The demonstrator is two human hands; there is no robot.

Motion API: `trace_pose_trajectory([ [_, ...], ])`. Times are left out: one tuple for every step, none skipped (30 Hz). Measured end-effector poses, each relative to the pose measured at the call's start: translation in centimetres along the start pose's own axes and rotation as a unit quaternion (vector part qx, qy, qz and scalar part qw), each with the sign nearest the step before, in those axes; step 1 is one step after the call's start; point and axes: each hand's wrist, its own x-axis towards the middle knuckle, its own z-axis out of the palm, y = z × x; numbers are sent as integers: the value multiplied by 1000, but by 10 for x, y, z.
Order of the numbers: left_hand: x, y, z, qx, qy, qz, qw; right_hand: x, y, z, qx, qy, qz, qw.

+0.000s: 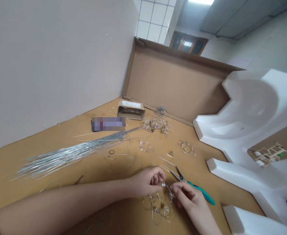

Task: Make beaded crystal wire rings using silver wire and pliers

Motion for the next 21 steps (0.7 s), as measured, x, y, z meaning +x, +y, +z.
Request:
trace_pose_trajectory([
  [0,1,0,20,1,8,1000,0,1,0,-14,9,-10,1000],
  [-1,2,-1,37,4,20,999,-1,2,0,-27,18,-20,999],
  [-1,4,-1,52,7,35,998,-1,2,0,-36,25,-28,999],
  [-1,5,-2,65,10,52,997,-1,3,-1,-40,32,-33,998],
  [0,5,-3,78,11,70,994,-1,4,-1,-40,40,-35,998],
  [0,6,-3,92,8,87,992,-1,4,-1,-37,49,-35,997],
  [0,6,-4,109,0,100,989,-1,4,-1,-32,61,-36,997],
  [0,6,-5,127,-10,109,986,0,4,-1,-28,73,-41,996],
  [-1,6,-5,147,-20,116,982,1,4,-1,-26,86,-49,995],
  [-2,6,-5,168,-30,120,978,1,4,0,-25,96,-59,993],
  [-3,6,-4,187,-37,121,974,2,5,1,-26,100,-71,992],
  [-5,8,-4,203,-37,121,971,3,5,1,-28,100,-81,991],
  [-6,10,-3,217,-36,120,968,3,6,1,-33,94,-89,991],
  [-8,12,-2,226,-31,118,966,4,6,1,-39,85,-93,991],
  [-9,15,-2,231,-22,112,966,4,7,2,-47,74,-97,991],
  [-11,18,-1,232,-4,104,967,5,8,2,-54,66,-101,991],
  [-11,21,0,232,20,93,968,5,8,2,-59,59,-104,991],
  [-12,24,0,230,47,84,968,6,8,3,-64,53,-107,991],
  [-12,26,0,226,74,77,968,6,9,4,-66,47,-109,991],
  [-12,27,0,218,94,71,969,7,9,6,-65,41,-110,991],
  [-11,27,0,205,99,63,972,7,9,7,-61,34,-108,992],
])
